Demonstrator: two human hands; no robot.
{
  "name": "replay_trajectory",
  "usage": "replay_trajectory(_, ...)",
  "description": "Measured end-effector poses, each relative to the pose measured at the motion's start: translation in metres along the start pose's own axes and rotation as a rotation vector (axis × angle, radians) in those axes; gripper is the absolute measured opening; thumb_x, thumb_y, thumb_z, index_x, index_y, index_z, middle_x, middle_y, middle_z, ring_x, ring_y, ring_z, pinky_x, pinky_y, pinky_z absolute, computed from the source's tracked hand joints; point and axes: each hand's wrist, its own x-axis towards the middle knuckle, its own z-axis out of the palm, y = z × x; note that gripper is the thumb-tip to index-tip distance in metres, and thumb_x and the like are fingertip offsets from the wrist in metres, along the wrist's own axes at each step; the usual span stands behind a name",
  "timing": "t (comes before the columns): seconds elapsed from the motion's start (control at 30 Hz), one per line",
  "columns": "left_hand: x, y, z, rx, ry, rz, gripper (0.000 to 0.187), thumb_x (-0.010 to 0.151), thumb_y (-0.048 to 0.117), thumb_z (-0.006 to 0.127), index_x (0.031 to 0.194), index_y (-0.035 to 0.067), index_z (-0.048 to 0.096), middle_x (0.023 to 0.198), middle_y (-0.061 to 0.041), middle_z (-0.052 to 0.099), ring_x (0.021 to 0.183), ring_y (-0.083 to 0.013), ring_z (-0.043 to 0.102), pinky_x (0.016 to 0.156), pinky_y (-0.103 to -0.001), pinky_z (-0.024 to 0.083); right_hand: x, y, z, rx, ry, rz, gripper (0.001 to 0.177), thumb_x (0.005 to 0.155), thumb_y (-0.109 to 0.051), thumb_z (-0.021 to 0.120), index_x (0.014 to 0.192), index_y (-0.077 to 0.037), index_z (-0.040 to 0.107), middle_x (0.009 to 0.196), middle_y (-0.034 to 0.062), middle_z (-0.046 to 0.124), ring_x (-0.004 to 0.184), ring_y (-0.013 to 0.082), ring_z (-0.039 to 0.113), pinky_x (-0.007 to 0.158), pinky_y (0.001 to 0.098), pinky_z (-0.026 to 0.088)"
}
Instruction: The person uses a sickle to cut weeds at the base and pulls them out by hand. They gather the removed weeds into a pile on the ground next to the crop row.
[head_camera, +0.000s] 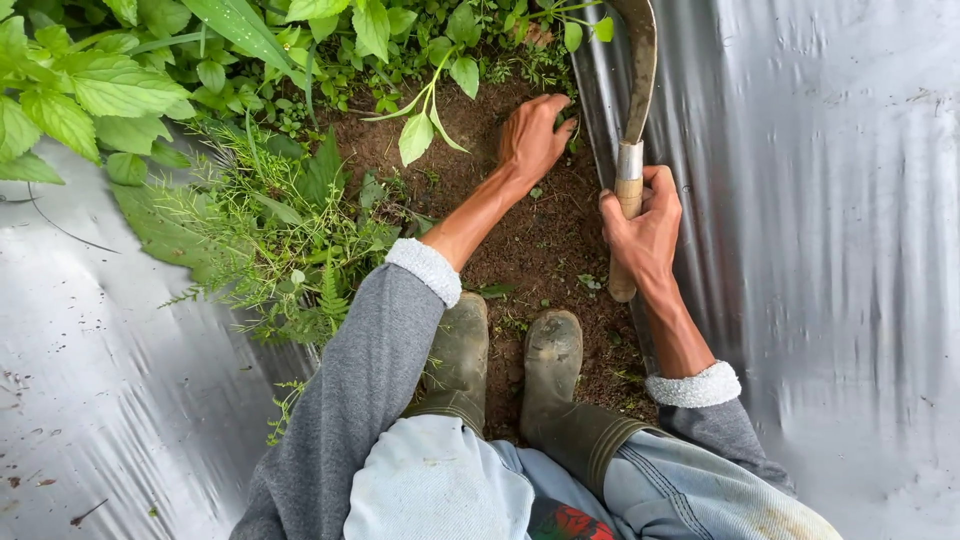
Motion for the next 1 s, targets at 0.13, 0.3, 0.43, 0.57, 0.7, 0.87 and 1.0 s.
replay_trajectory(0.13,0.006,-0.009,0.012,-0.286,-0.009,-0.199,0.022,0.086,0.005,0.077,0.108,0.005,0.074,0.09,-0.005,0.079,0.049,-0.0089,0.058,0.04,-0.024,0.053,-0.001,0.003,0.0,0.013,0.018,0.007,0.027,0.089,-0.021,0.069,0.102,-0.007,0.05,0.08,0.0066,0.058,0.06,0.0143,0.052,0.049,0.0326,0.046)
replay_trajectory(0.3,0.007,-0.005,0.0,-0.502,-0.066,-0.372,0.06,0.08,0.074,0.054,0.051,0.022,0.047,0.044,0.008,0.042,0.036,-0.0092,0.036,0.049,-0.035,0.045,-0.001,-0.004,0.0,0.088,-0.001,0.023,0.025,0.091,-0.019,0.068,0.103,-0.007,0.049,0.076,0.0071,0.057,0.054,0.0142,0.055,0.044,0.0312,0.047)
replay_trajectory(0.43,0.007,-0.005,0.003,-0.553,-0.065,-0.393,0.029,0.077,0.03,0.087,0.092,0.006,0.08,0.114,-0.016,0.077,0.043,-0.0163,0.076,0.082,-0.041,0.065,-0.002,-0.009,0.0,0.114,-0.015,0.057,0.023,0.091,-0.017,0.066,0.101,-0.008,0.048,0.07,0.0052,0.056,0.051,0.0132,0.053,0.044,0.0309,0.045)
replay_trajectory(0.57,0.013,-0.016,-0.004,-0.435,-0.123,-0.376,0.011,0.082,0.014,0.086,0.089,0.007,0.082,0.112,-0.02,0.076,0.076,-0.0254,0.076,0.074,-0.038,0.059,-0.003,-0.006,0.001,0.074,-0.001,0.042,0.024,0.091,-0.019,0.068,0.101,-0.008,0.049,0.075,0.0059,0.055,0.056,0.0137,0.052,0.047,0.0318,0.045)
replay_trajectory(0.7,0.022,-0.036,-0.023,-0.295,0.139,-0.133,0.009,0.084,0.008,0.081,0.092,0.005,0.08,0.102,-0.015,0.08,0.097,-0.0313,0.078,0.097,-0.049,0.056,-0.002,-0.002,-0.001,0.091,0.002,0.054,0.026,0.091,-0.018,0.068,0.103,-0.007,0.048,0.076,0.008,0.057,0.052,0.0149,0.055,0.043,0.0317,0.049)
replay_trajectory(0.87,0.035,-0.022,-0.031,-0.254,0.152,0.027,0.036,0.085,0.011,0.082,0.117,0.0,0.069,0.118,-0.024,0.069,0.112,-0.0358,0.065,0.101,-0.045,0.051,0.001,0.002,0.003,0.054,0.013,0.055,0.027,0.089,-0.023,0.068,0.103,-0.008,0.05,0.081,0.0073,0.057,0.062,0.0149,0.054,0.05,0.0332,0.049)
replay_trajectory(1.0,0.034,-0.005,-0.021,-0.027,-0.002,0.13,0.057,0.085,0.011,0.083,0.135,0.003,0.057,0.118,-0.019,0.065,0.089,-0.0297,0.073,0.062,-0.031,0.069,-0.001,-0.008,0.002,0.085,0.002,0.085,0.024,0.09,-0.02,0.067,0.101,-0.008,0.049,0.074,0.0062,0.055,0.052,0.0139,0.052,0.045,0.032,0.046)
